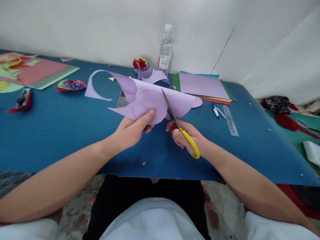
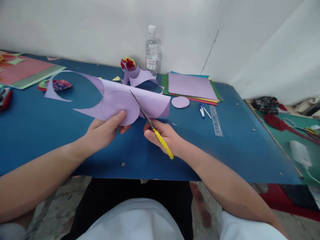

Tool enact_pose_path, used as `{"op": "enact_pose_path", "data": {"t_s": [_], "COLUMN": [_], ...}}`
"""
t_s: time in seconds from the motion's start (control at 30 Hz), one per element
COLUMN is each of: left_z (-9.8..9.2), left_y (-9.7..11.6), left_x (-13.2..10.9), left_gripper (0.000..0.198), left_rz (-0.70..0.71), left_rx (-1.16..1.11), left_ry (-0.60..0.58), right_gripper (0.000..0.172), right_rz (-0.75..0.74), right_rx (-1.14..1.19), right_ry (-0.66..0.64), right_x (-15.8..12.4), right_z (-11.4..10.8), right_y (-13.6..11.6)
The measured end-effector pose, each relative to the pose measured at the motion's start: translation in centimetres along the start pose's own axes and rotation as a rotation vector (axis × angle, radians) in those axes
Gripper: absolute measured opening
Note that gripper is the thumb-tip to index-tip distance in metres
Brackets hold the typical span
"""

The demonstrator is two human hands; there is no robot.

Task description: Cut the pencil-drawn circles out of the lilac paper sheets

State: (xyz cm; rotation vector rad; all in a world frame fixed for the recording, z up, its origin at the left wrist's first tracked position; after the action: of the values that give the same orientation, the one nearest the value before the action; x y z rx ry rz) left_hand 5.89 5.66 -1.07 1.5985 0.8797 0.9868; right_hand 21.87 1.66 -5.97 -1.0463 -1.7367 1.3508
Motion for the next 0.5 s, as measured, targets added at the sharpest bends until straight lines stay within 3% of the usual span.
{"op": "enact_pose_path", "data": {"t_s": [0.5], "left_z": [-0.62], "left_y": [0.46], "left_x": [-0.17], "left_gripper": [0.054], "left_rz": [0.072], "left_rx": [-0.037], "left_ry": [0.011], "right_gripper": [0.067], "right_rz": [-0.006], "right_rx": [-0.011], "right_ry": [-0.029], "right_x": [0.06], "right_z": [0.15], "right_y": [-0.30]}}
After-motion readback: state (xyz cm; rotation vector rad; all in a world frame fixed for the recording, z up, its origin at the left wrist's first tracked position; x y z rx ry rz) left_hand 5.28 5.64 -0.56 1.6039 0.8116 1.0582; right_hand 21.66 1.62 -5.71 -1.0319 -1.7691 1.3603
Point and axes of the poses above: each hand's wrist, its own x-axis towards the middle knuckle, its own z-axis out of the palm, y = z × x, the point moved 10 cm from there along x, towards the middle knuckle, and after that the axes turned 1 degree about -y, right-handed, at the moved point
